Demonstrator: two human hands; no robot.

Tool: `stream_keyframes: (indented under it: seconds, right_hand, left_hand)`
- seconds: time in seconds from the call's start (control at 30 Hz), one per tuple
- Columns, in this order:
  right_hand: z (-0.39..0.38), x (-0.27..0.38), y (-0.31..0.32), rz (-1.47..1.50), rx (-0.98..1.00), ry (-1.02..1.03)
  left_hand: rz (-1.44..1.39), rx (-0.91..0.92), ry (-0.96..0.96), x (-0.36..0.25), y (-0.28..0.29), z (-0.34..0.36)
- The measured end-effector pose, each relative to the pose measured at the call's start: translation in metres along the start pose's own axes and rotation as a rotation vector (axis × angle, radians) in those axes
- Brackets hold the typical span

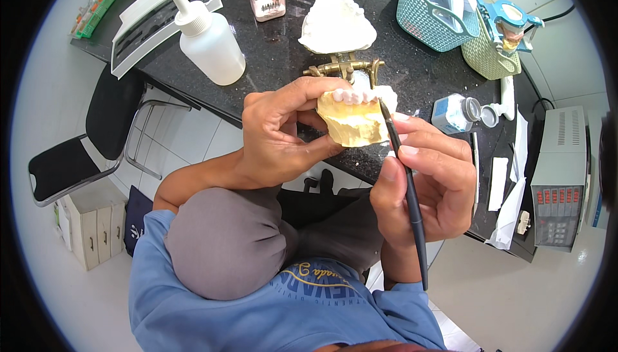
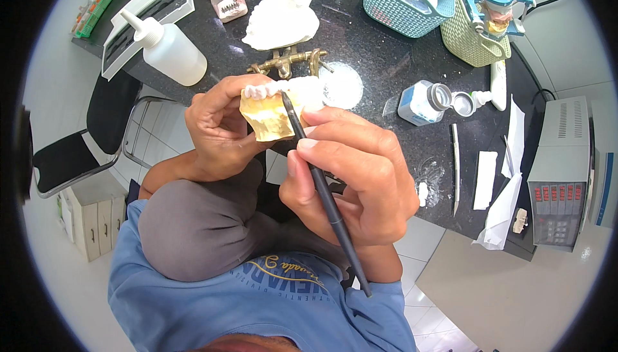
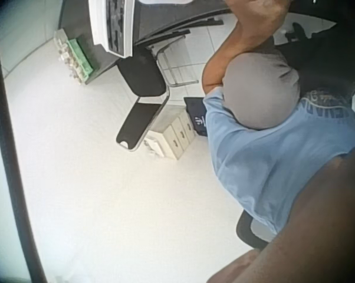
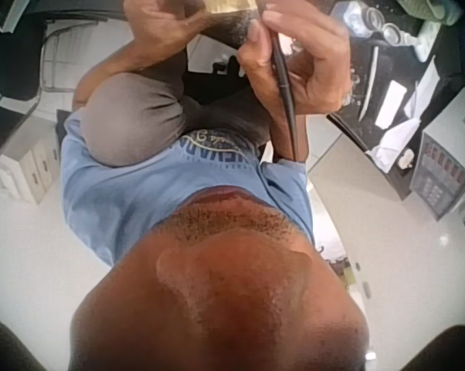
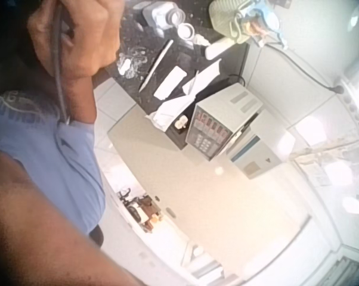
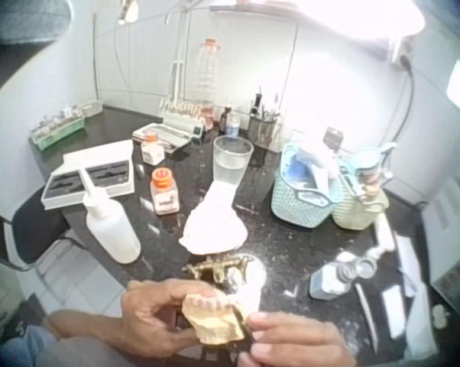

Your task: The person applies a white substance to a dental model using a small brush, occasionally wiping the brush with a paper towel and picking up more substance from a nearby surface.

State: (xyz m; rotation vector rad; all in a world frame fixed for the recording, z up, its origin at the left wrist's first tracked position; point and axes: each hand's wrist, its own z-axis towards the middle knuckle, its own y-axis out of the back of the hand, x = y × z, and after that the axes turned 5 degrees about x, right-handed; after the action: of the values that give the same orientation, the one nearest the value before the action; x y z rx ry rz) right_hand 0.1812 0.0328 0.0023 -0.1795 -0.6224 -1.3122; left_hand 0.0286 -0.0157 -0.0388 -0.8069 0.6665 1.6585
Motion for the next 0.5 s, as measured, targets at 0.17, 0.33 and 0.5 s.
stream_keyframes:
  seconds: [0.17,0.33,0.5]
  right_hand:
    - [0.0002,0.0029,0.0017,-0.043,0.039,0.001]
    - [-0.0013,0.0024,0.0005,-0.011,-0.020,-0.016]
    - [-0.0016,0.0021,0.0020,-0.013,0.001,-0.022]
  left_hand:
    - [0.004,0.005,-0.001,-0.0005,-0.0004,0.0002]
    - [0.016,0.007,-0.012,0.0010,0.0006,-0.0007]
    - [0.011,0.012,-0.004,0.0008,-0.0001,-0.0018]
